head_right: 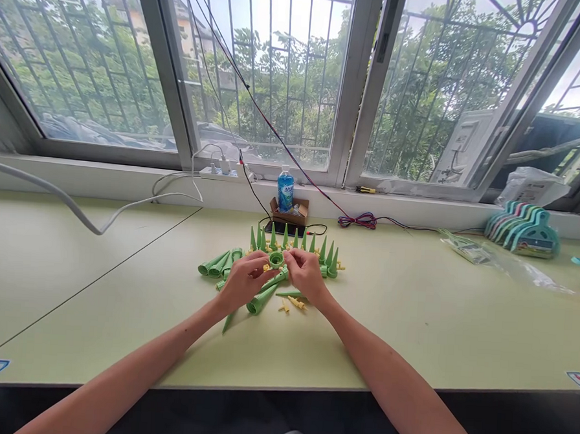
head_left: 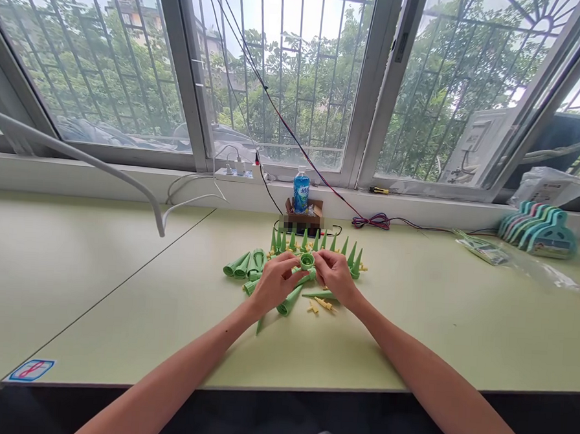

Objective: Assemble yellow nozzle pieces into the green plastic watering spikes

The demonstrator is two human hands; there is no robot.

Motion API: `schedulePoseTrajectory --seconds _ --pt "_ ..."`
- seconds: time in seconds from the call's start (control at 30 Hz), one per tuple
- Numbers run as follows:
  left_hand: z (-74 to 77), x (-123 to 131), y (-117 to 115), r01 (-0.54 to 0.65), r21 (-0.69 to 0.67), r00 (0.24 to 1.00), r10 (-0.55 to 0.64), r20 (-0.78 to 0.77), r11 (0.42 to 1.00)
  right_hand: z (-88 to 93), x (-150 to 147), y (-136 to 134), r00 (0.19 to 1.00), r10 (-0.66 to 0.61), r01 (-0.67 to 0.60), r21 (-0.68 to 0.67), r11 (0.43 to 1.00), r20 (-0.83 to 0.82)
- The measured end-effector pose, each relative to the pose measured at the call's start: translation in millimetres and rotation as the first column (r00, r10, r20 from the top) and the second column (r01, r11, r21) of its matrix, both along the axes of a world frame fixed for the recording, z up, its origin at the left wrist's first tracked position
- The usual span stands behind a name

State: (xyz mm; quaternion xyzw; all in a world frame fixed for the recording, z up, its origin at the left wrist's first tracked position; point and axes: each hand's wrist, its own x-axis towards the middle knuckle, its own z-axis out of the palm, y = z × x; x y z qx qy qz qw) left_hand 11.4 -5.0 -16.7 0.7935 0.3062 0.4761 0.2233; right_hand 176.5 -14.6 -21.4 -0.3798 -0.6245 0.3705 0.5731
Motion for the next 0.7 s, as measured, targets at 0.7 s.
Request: schedulePoseTrajectory --seconds 0.7 --pt "6.8 3.1 0.9 0.327 -0.673 0.928 -0.092 0.360 0.664 0.2 -1.2 -2.6 0.996 -0.067 0.060 0.134 0.989 0.051"
